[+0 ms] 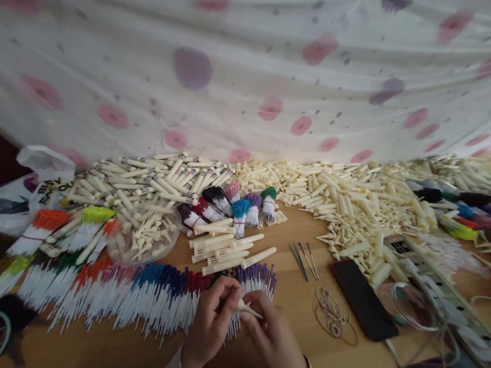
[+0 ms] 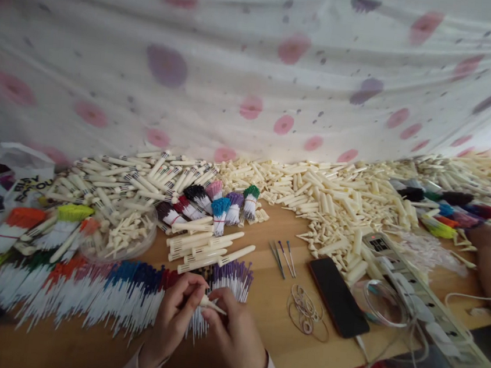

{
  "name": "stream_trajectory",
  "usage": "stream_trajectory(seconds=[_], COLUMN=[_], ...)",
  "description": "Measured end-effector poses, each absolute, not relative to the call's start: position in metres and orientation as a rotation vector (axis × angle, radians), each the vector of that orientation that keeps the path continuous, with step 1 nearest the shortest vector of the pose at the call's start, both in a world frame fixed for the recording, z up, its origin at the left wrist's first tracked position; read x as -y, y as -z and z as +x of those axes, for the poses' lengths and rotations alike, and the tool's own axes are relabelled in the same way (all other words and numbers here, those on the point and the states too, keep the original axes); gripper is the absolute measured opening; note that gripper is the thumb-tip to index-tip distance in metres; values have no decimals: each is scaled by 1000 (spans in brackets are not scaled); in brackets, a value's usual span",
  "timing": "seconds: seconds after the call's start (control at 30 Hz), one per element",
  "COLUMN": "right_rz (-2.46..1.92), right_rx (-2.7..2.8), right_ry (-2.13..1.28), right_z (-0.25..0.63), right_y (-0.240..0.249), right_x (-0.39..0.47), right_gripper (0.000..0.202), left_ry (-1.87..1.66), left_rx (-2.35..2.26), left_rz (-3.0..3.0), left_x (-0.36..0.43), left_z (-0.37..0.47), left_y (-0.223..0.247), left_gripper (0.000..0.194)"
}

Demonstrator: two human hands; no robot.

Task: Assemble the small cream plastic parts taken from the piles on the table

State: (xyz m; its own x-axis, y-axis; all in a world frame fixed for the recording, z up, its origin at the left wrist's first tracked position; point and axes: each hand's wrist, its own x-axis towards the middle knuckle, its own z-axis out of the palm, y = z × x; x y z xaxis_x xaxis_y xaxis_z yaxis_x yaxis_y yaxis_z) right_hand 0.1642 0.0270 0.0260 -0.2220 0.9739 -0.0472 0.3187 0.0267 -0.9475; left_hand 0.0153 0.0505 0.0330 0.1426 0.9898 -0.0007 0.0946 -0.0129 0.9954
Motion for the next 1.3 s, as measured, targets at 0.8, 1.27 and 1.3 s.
stream_trajectory(seconds=[0.8,1.27,1.3], right_rz=[-628,-778,-727], right_rx=[608,729,662], right_ry=[-2473,-2052,-2101], right_z=[154,146,144], right_y=[4,-20,-19], right_x=[-14,-12,-13], right_gripper=[57,54,55], left_ry=[-1157,-1089,-1058], left_rx=[-992,-1018,-1016], left_rz=[1154,1119,1097], left_x=[-43,-53,-55], left_z=[14,11,11], left_y=[-40,-39,-38], left_gripper=[46,53,50])
